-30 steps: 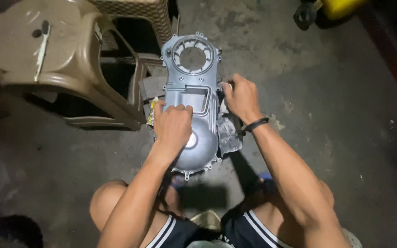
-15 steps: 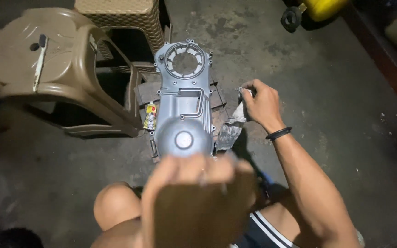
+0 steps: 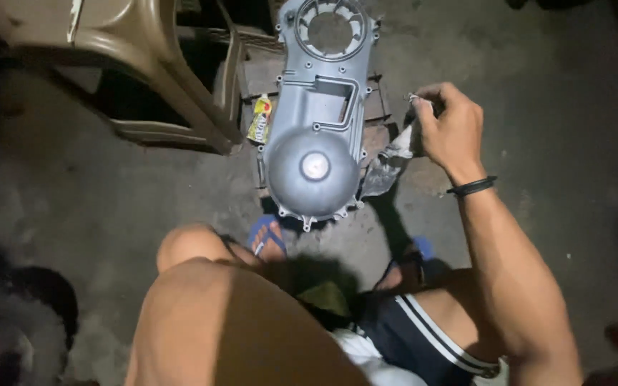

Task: The person is cleaning a motorcycle engine casing by wiping it thoroughly with a cloth.

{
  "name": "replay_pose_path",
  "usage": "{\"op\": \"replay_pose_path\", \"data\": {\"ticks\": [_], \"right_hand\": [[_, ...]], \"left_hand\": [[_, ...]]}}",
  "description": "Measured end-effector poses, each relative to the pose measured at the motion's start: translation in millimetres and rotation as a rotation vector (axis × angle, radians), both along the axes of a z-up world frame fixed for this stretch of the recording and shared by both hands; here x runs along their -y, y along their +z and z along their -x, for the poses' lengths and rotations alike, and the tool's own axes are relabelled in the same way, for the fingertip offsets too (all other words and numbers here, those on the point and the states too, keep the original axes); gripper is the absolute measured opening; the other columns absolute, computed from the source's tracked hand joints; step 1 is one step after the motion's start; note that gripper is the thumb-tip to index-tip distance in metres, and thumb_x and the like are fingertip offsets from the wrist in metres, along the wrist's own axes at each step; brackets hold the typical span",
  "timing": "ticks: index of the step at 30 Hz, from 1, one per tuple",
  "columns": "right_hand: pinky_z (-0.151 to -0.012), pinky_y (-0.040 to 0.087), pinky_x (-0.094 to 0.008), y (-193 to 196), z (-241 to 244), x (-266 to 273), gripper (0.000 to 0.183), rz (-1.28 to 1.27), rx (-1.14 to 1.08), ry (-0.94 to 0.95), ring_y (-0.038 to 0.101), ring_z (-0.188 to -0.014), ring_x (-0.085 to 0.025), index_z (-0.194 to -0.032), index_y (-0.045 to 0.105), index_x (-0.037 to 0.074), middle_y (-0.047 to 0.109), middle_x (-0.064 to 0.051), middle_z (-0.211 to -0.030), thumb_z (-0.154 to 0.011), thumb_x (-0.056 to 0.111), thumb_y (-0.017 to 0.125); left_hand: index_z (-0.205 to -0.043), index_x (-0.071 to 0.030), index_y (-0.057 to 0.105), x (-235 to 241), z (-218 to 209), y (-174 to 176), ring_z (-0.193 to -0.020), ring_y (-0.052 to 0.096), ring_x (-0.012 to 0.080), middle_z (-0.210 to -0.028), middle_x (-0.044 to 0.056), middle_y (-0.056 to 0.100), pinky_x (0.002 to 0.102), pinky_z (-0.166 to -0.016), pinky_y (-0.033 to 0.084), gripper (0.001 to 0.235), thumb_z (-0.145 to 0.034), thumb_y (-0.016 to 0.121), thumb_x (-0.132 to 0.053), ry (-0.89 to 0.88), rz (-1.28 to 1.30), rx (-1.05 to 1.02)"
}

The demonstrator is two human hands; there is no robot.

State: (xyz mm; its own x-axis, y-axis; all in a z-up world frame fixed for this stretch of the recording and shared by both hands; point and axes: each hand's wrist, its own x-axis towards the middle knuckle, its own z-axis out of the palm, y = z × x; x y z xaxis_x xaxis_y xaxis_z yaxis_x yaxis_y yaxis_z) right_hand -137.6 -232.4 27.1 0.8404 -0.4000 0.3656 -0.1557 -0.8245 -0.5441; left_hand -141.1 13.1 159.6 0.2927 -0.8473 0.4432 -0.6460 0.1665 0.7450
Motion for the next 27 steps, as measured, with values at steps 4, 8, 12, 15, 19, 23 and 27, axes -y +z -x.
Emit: {"op": "replay_pose_path", "data": {"ticks": [4,8,12,15,19,23,27], "right_hand": [[-0.075,0.055,-0.046,0.9,19.5,1.1,0.011,0.006,-0.003,0.007,0.072,-0.089,-0.042,-0.111,0.076,0.003,0.074,-0.018,-0.095,-0.101,0.007,0.074],[-0.078,0.045,-0.034,7.8,21.8,-10.1,0.026,-0.081,-0.06,-0.094,0.057,-0.08,-0.021,-0.117,0.072,0.005,0.068,-0.009,-0.098,-0.096,0.015,0.061],[-0.078,0.055,-0.047,-13.9,-4.8,-8.2,0.018,-0.008,-0.13,0.023,0.071,-0.093,-0.038,-0.107,0.076,0.013,0.075,-0.012,-0.093,-0.091,0.019,0.077],[-0.076,0.054,-0.047,-13.6,-7.3,-16.6,0.02,0.037,-0.241,0.092,0.07,-0.089,-0.037,-0.103,0.075,0.011,0.074,-0.013,-0.089,-0.09,0.025,0.073],[-0.072,0.051,-0.049,-6.8,-18.5,-40.3,0.022,0.138,-0.297,0.158,0.068,-0.084,-0.039,-0.09,0.07,0.009,0.069,-0.015,-0.081,-0.091,0.03,0.072],[-0.071,0.051,-0.043,12.0,-30.0,-57.7,0.021,0.225,-0.331,0.279,0.068,-0.077,-0.031,-0.089,0.072,0.013,0.067,-0.008,-0.074,-0.094,0.032,0.067],[-0.081,0.046,-0.043,2.7,-32.7,-64.6,0.029,0.484,-0.406,0.346,0.064,-0.083,-0.026,-0.087,0.067,0.017,0.062,-0.003,-0.075,-0.096,0.044,0.061]], "left_hand": [[-0.142,-0.009,0.053,11.1,-9.1,-1.3,-0.124,0.07,0.0229,-0.137,0.009,0.065,0.037,-0.112,0.06,0.054,-0.095,0.074,0.001,-0.133,0.072,-0.101],[-0.118,-0.013,0.063,26.1,-58.5,-21.7,-0.1,0.07,0.0242,-0.116,0.007,0.066,0.037,-0.08,0.056,0.031,-0.089,0.071,-0.007,0.19,-0.032,0.35],[-0.093,-0.018,0.075,2.8,-126.4,-112.2,-0.079,0.067,0.0317,-0.087,0.005,0.063,0.049,-0.061,0.059,0.011,-0.085,0.069,-0.022,0.529,-0.549,0.611],[-0.115,-0.019,0.076,-8.1,-142.8,-125.5,-0.1,0.068,0.0368,-0.109,0.009,0.068,0.054,-0.081,0.059,0.032,-0.087,0.075,-0.036,0.314,-0.741,0.233],[-0.117,-0.021,0.076,-17.3,-147.3,-128.4,-0.108,0.065,0.0353,-0.115,0.008,0.067,0.051,-0.087,0.057,0.036,-0.086,0.077,-0.038,0.252,-0.765,0.127],[-0.126,-0.017,0.072,-22.9,-159.3,-137.3,-0.112,0.06,0.037,-0.12,0.011,0.062,0.05,-0.087,0.053,0.057,-0.079,0.083,-0.048,0.24,-0.726,0.156],[-0.142,-0.013,0.061,-24.7,-167.1,-135.3,-0.128,0.051,0.0415,-0.136,0.018,0.056,0.055,-0.094,0.047,0.084,-0.076,0.085,-0.06,0.267,-0.846,0.119]]}}
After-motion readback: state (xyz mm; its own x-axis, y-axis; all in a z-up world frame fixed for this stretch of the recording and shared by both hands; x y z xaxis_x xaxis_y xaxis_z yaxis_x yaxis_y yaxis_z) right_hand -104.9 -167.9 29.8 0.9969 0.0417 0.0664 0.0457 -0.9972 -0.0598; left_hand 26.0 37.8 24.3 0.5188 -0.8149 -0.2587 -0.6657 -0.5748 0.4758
